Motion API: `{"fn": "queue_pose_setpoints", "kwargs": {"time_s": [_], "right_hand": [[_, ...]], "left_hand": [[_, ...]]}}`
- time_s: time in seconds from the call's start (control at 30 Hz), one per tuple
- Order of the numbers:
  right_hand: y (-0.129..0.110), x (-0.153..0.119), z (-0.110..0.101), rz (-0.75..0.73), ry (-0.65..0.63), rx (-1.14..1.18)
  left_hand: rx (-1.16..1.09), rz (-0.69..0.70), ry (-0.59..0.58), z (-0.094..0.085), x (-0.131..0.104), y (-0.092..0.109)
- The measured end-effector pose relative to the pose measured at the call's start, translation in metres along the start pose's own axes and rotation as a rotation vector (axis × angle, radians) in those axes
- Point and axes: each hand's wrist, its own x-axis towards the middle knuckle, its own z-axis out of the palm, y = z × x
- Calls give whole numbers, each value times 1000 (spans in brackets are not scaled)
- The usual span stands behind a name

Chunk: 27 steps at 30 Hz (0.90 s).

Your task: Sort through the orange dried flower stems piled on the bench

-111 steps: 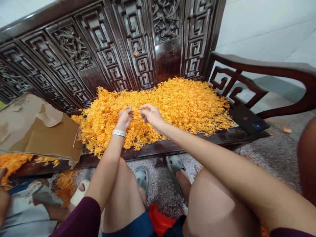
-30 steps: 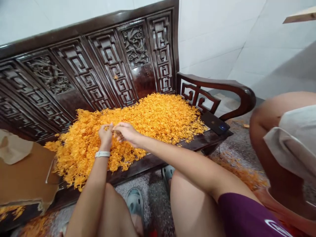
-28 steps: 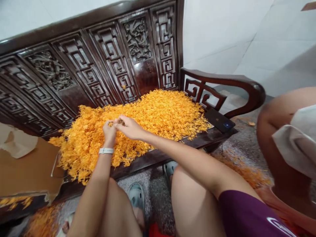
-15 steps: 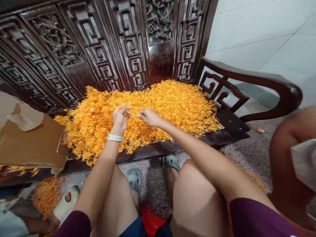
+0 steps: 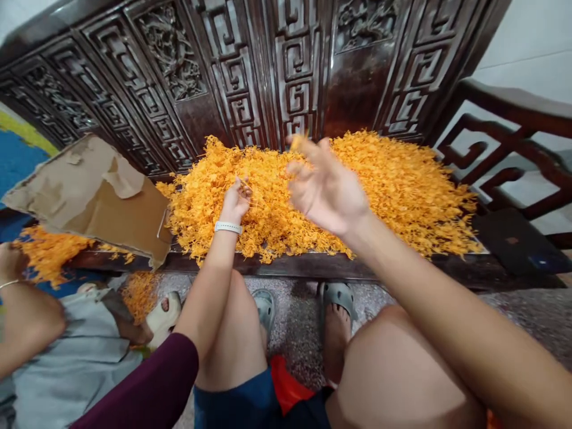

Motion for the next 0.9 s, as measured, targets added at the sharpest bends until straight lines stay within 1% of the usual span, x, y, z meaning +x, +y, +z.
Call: {"fn": "queue_pose_setpoints", "kwargs": {"time_s": [0.1, 0.2, 0.23, 0.27, 0.33, 0.4, 0.43, 0.5, 0.57, 0.63, 0.73, 0.77, 0.8, 0.87, 0.9], "right_hand": [[-3, 13, -15, 0, 53, 76], [6, 17, -35, 14, 194, 186], [10, 17, -40, 16, 237, 189], [15, 18, -43, 13, 257, 156], [26, 19, -47, -19, 235, 11], [35, 21, -48, -79, 175, -139], [38, 22, -48, -110, 154, -177], [42, 24, -51, -147, 164, -183], [41, 23, -58, -131, 220, -93], [35, 20, -69, -72, 296, 93], [23, 12, -86, -15, 365, 365], [19, 9, -91, -12, 395, 412], [17, 6, -95, -12, 429, 436], [14, 1, -101, 4, 487, 422], [15, -2, -102, 30, 487, 391]], "left_hand": [[-20, -55, -124, 7, -14, -2], [-40, -126, -251, 17, -25, -6], [-45, -145, -292, 20, -29, -7], [-44, -164, -332, 23, -33, -8], [-24, -201, -394, 28, -41, -10], [1, -237, -421, 32, -47, -12], [8, -249, -423, 33, -49, -12], [6, -252, -422, 34, -49, -14], [-5, -239, -434, 33, -48, -15], [18, -232, -450, 30, -45, -17], [173, -245, -445, 26, -45, -20], [223, -244, -438, 25, -45, -21], [226, -235, -433, 25, -46, -22], [172, -208, -470, 27, -51, -25], [136, -198, -489, 29, -54, -27]]}}
